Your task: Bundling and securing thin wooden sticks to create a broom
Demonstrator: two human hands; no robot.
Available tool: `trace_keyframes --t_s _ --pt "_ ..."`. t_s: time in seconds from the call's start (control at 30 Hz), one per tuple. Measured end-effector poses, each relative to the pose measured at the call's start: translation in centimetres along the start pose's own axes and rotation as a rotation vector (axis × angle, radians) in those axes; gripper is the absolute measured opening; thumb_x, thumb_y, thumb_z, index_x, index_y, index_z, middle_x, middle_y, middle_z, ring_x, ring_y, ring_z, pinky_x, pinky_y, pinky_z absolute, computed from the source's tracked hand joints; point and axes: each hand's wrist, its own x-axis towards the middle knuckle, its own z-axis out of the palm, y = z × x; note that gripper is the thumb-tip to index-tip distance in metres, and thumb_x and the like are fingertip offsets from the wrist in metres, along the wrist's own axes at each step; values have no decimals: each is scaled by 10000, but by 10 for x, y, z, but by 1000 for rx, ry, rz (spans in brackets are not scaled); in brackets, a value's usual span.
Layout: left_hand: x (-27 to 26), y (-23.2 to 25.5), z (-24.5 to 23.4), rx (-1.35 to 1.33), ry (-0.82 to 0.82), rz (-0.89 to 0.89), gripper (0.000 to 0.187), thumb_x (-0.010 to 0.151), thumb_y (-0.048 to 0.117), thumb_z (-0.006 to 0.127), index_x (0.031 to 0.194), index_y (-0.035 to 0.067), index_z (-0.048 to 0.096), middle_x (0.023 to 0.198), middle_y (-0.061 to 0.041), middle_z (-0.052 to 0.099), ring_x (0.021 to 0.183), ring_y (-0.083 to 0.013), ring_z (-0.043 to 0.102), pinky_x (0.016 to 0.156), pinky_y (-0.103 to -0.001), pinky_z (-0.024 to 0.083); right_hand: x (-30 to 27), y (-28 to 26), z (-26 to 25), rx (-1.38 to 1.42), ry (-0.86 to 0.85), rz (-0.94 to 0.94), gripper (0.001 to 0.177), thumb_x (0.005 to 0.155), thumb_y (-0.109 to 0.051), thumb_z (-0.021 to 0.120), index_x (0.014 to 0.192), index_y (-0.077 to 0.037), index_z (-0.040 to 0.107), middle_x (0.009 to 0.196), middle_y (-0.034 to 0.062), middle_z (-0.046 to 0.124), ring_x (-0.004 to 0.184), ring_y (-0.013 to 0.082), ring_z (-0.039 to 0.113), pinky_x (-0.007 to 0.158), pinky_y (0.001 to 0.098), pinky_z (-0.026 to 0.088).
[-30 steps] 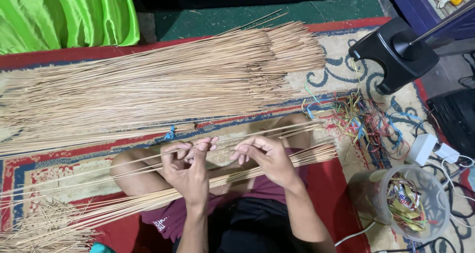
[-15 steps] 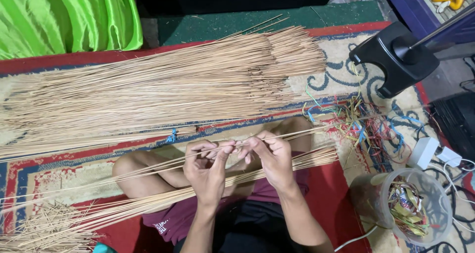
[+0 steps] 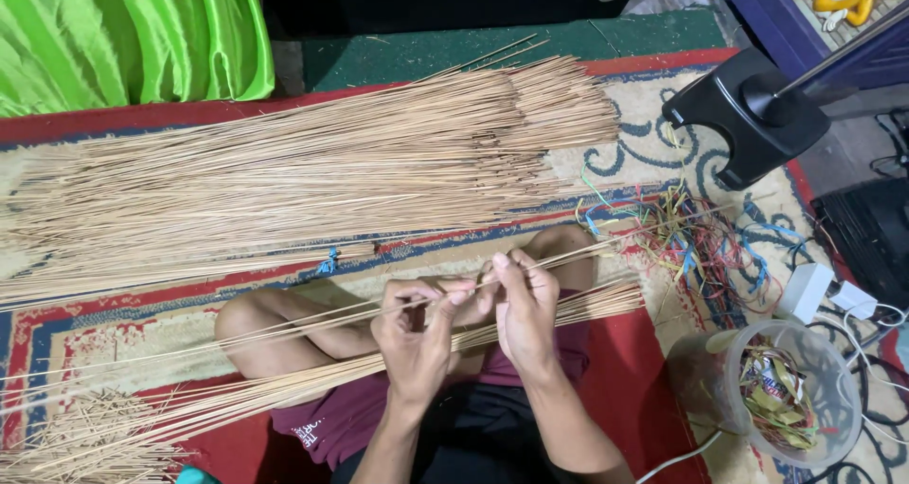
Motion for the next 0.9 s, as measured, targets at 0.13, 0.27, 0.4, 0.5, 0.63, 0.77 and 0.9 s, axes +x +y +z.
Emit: trace_keyframes --t_s 0.13,0.27,0.4,0.5,0.63,0.77,0.9 --pt "-3 -14 -10 113 50 80 224 885 -22 761 962 82 578 868 -81 695 857 -203 779 730 -262 600 1 -5 -8 10 -68 24 341 1007 -279 650 806 -7 607 736 120 612 536 171 580 468 264 508" --pt "-2 -20 -14 -23 162 32 264 934 1 725 1055 75 502 948 -96 583 931 -310 795 859 -318 639 1 -28 -1 -298 -415 -84 219 1013 -164 633 1022 54 651 758 185 728 623 204 675 603 267 571" --pt "-1 -22 -20 14 234 44 283 939 5 712 1075 67 471 1007 -106 497 900 -222 721 880 -308 646 5 -20 -15 -525 -447 -99 140 936 -73 719 1038 22 733 993 120 768 903 187 766 823 262 637" --pt "1 -16 -22 34 202 35 283 921 2 736 1060 66 497 985 -105 543 919 -255 759 838 -299 646 5 -28 -11 -252 -395 9 497 902 -219 771 1262 79 603 928 173 783 673 139 674 674 243 578" --pt "4 -10 -15 -18 136 -2 257 934 28 726 1054 63 502 971 -100 557 916 -315 804 808 -314 671 2 -1 -19 -7 -227 -63 110 942 -20 711 994 74 691 818 247 733 619 233 652 609 286 551" --pt "3 -9 -8 -33 126 -62 266 922 8 735 1036 74 503 924 -110 621 942 -289 806 833 -307 652 1 -6 -7 -192 -131 -89 91 885 -22 762 892 44 700 741 158 724 595 175 660 569 255 555" --pt "10 0 1 10 64 -19 204 927 -31 692 971 81 528 881 -169 751 894 -262 803 806 -313 623 5 -1 -5 -252 -35 -37 146 948 -61 691 827 -24 617 668 140 711 550 144 627 546 241 506"
